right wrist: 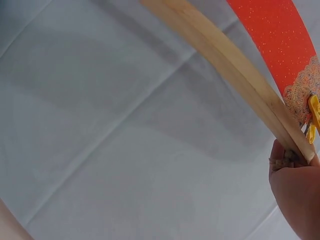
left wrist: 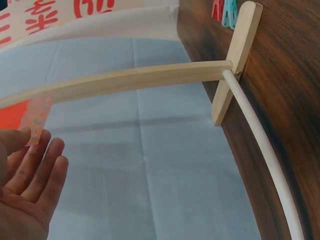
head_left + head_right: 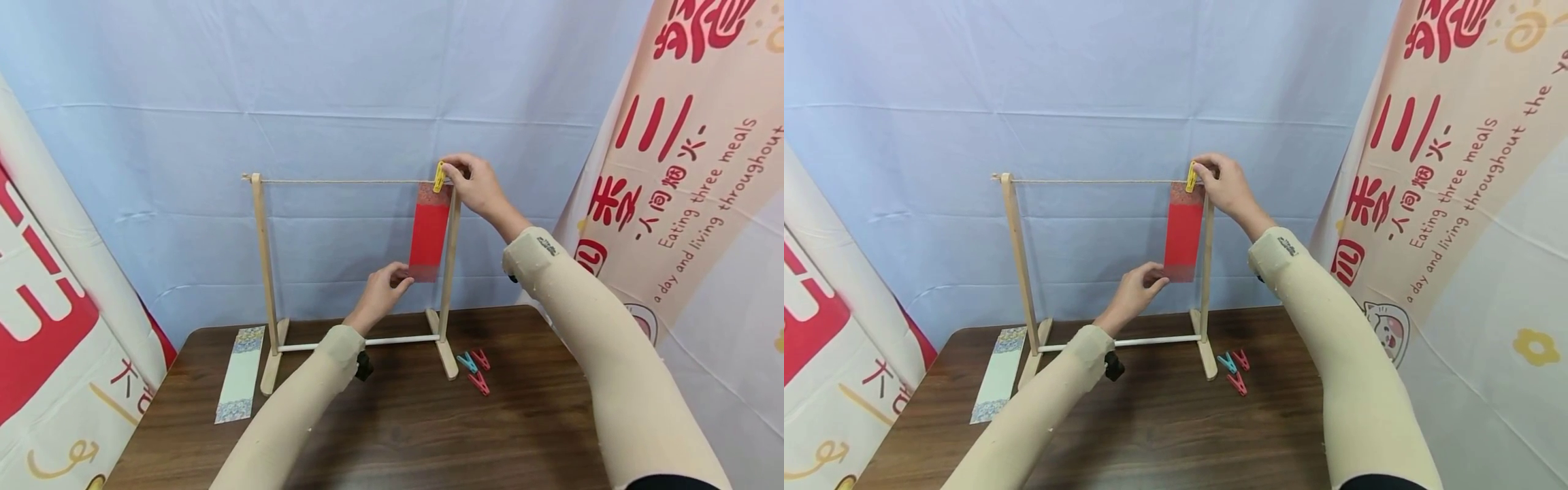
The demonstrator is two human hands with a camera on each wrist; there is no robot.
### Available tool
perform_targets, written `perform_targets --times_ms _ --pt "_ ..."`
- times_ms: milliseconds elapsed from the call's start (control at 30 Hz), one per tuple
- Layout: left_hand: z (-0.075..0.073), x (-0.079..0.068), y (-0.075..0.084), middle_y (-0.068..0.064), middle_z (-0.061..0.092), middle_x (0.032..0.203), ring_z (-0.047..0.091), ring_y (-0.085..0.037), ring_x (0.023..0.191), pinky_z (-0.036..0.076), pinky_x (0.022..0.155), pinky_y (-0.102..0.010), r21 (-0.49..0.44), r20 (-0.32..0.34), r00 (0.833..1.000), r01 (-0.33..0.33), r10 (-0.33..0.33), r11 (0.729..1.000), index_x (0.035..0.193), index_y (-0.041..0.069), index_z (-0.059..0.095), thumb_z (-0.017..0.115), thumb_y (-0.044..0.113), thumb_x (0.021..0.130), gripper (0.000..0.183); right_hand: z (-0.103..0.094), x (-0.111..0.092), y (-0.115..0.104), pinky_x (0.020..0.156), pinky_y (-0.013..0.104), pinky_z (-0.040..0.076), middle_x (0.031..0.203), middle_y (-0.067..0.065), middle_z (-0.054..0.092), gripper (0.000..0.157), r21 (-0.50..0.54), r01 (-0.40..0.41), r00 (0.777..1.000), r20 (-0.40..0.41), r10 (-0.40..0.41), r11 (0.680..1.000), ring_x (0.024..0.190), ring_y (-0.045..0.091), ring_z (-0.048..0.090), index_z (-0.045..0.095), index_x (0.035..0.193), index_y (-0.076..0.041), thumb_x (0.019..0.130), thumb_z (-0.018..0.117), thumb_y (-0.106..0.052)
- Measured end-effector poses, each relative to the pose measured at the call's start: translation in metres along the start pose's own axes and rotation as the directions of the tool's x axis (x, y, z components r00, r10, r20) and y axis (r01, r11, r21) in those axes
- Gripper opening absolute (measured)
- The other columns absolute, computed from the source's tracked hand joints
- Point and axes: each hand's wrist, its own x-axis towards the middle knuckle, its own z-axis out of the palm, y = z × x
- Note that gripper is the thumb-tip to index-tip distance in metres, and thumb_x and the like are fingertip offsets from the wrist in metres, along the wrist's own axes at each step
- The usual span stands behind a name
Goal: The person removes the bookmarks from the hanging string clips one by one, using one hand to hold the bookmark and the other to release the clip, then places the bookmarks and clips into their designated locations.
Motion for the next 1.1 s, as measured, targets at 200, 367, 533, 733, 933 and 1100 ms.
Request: perform_targets --times_ms 200,367,533,733,933,1100 --pt "-0.001 -0.002 0.000 -0.007 0.079 0.111 0.074 -0.020 0.093 0.061 0.083 -0.036 -0.001 -0.006 1.000 -0.013 0.013 1.000 0.129 0.009 0.071 0.073 0.018 0.104 0.026 0.002 0.000 0.002 0.077 0.024 0.045 0.125 0.021 0.070 0.035 0.017 0.001 1.000 -0.022 -0.001 1.000 0.094 0.017 0.058 0.069 0.138 0.001 0.113 0.059 -0.021" --pt "-0.002 -0.002 0.000 -0.006 0.080 0.105 0.074 -0.018 0.088 0.062 0.079 -0.035 0.012 -0.021 0.999 -0.024 0.024 1.000 0.131 0.009 0.070 0.072 0.018 0.106 0.027 0.003 0.000 0.002 0.081 0.021 0.048 0.125 0.022 0.071 0.032 0.064 0.007 0.999 -0.049 -0.004 0.998 0.100 0.020 0.063 0.071 0.135 0.002 0.111 0.062 -0.018" --pt "-0.003 -0.003 0.001 -0.005 0.080 0.101 0.074 -0.017 0.086 0.062 0.078 -0.036 0.013 -0.040 0.998 -0.038 0.039 0.999 0.137 0.010 0.067 0.071 0.018 0.107 0.031 0.003 -0.001 0.001 0.091 0.023 0.052 0.121 0.021 0.072 0.028 0.096 0.031 0.996 -0.091 -0.022 0.995 0.101 0.016 0.066 0.073 0.129 0.002 0.109 0.066 -0.015" --pt "-0.003 -0.004 0.001 -0.005 0.079 0.101 0.074 -0.016 0.086 0.062 0.080 -0.036 -0.001 -0.056 0.997 -0.047 0.047 0.999 0.137 0.010 0.067 0.070 0.018 0.107 0.031 0.004 -0.002 0.000 0.112 0.038 0.051 0.122 0.021 0.073 0.023 0.105 0.084 0.989 -0.130 -0.070 0.991 0.107 0.021 0.069 0.075 0.123 0.003 0.106 0.069 -0.011" --pt "-0.004 -0.007 0.000 -0.004 0.077 0.100 0.073 -0.015 0.086 0.062 0.080 -0.036 -0.017 -0.064 0.997 -0.046 0.045 0.999 0.138 0.010 0.067 0.068 0.018 0.109 0.031 0.007 -0.003 0.001 0.111 0.039 0.052 0.119 0.023 0.073 0.019 0.130 0.121 0.979 -0.178 -0.097 0.984 0.107 0.025 0.069 0.077 0.118 0.005 0.104 0.072 -0.006" --pt "-0.005 -0.009 -0.003 -0.003 0.077 0.099 0.073 -0.015 0.088 0.063 0.082 -0.037 -0.019 -0.064 0.997 -0.044 0.043 0.999 0.139 0.010 0.066 0.067 0.018 0.109 0.032 0.011 0.000 0.001 0.103 0.030 0.053 0.116 0.026 0.073 0.018 0.155 0.157 0.962 -0.247 -0.116 0.975 0.103 0.011 0.068 0.076 0.114 0.011 0.103 0.072 -0.002"
